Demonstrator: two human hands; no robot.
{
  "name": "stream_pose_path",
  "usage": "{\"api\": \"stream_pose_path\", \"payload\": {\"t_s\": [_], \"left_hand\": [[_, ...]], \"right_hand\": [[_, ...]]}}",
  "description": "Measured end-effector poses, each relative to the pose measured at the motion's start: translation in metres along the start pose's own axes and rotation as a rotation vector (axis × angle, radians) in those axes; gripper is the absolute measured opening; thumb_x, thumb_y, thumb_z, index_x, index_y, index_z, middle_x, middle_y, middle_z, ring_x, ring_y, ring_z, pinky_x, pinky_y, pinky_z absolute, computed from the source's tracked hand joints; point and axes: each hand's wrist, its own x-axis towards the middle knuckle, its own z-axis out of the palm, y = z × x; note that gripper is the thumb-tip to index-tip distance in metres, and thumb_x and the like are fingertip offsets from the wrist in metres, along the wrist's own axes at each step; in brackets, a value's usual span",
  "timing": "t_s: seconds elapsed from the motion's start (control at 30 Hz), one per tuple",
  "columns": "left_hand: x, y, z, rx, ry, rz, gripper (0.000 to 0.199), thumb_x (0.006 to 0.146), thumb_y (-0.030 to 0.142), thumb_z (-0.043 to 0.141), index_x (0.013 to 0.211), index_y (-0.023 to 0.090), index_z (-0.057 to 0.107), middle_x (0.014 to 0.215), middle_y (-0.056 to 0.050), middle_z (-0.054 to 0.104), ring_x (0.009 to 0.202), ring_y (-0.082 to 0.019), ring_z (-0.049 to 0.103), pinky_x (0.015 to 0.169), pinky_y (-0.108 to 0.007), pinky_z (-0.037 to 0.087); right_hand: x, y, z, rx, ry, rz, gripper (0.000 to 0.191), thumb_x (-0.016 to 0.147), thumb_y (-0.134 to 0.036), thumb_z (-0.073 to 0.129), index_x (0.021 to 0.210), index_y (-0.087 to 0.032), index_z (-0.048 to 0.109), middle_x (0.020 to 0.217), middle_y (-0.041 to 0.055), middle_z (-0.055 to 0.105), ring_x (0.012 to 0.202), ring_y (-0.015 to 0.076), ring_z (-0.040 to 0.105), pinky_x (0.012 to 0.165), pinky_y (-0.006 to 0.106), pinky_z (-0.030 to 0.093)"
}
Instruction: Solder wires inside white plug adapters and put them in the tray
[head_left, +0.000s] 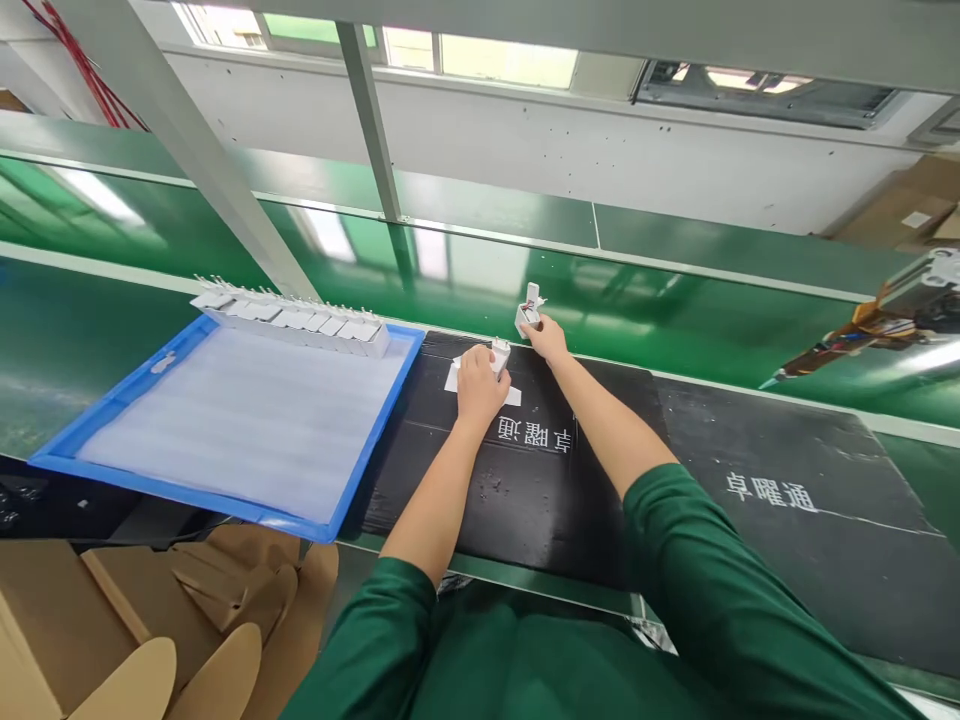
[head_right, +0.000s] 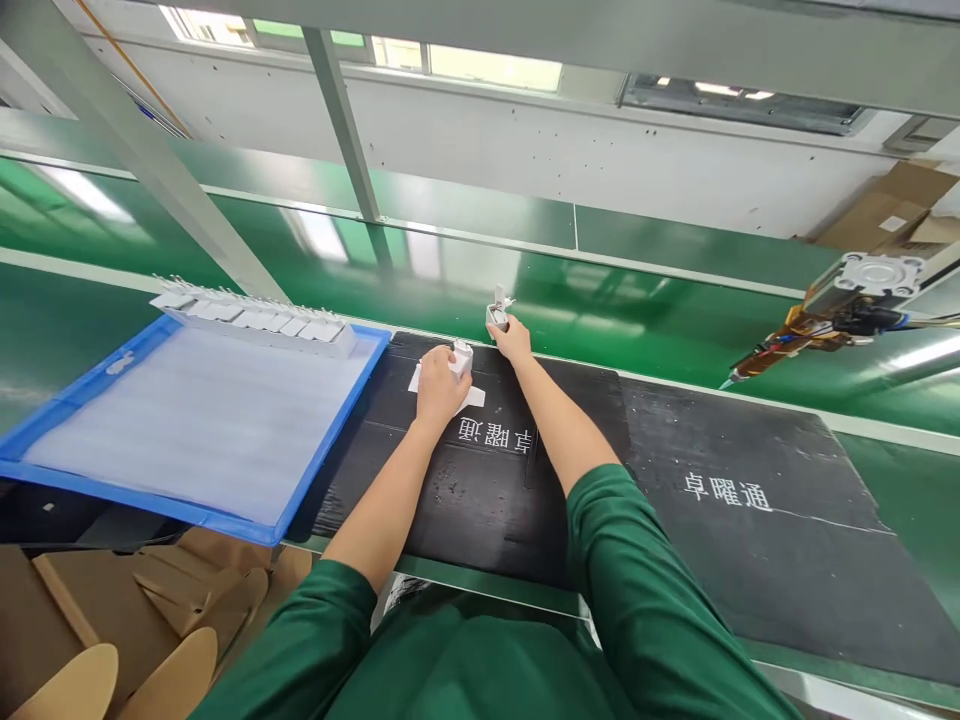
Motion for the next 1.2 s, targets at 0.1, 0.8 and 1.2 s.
{"api": "stream_pose_path", "payload": {"t_s": [0.1,0.8,1.2], "left_hand": [[-0.001,0.004,-0.001,-0.053,0.198,0.21,0.02,0.08,0.013,0.06,0.089,0.02,0.043,0.112,-0.015,0.056,0.113,-0.029,0.052,0.097,-0.047,0.044],[-0.033,0.043,0.007,-0.459,-0.536,0.449,0.065,0.093,0.022,0.048,0.153,0.028,0.025,0.156,-0.014,0.03,0.128,-0.025,0.052,0.098,-0.038,0.053],[-0.035,0.046,0.012,-0.44,-0.553,-0.024,0.063,0.075,0.031,0.078,0.129,0.019,0.048,0.12,-0.012,0.065,0.101,-0.022,0.067,0.088,-0.037,0.059]], "right_hand": [[-0.026,0.008,-0.012,0.041,-0.014,-0.036,0.04,0.083,-0.035,0.057,0.115,-0.012,0.067,0.108,0.0135,0.074,0.097,0.0275,0.068,0.089,0.041,0.052],[-0.173,0.057,-0.072,0.096,-0.018,-0.301,0.037,0.081,-0.046,0.064,0.108,-0.02,0.06,0.09,0.0069,0.066,0.08,0.024,0.063,0.076,0.039,0.053],[-0.178,0.052,-0.123,0.185,0.637,-0.377,0.032,0.082,-0.024,0.053,0.114,-0.026,0.058,0.108,0.0071,0.06,0.101,0.0248,0.061,0.087,0.046,0.052]]}}
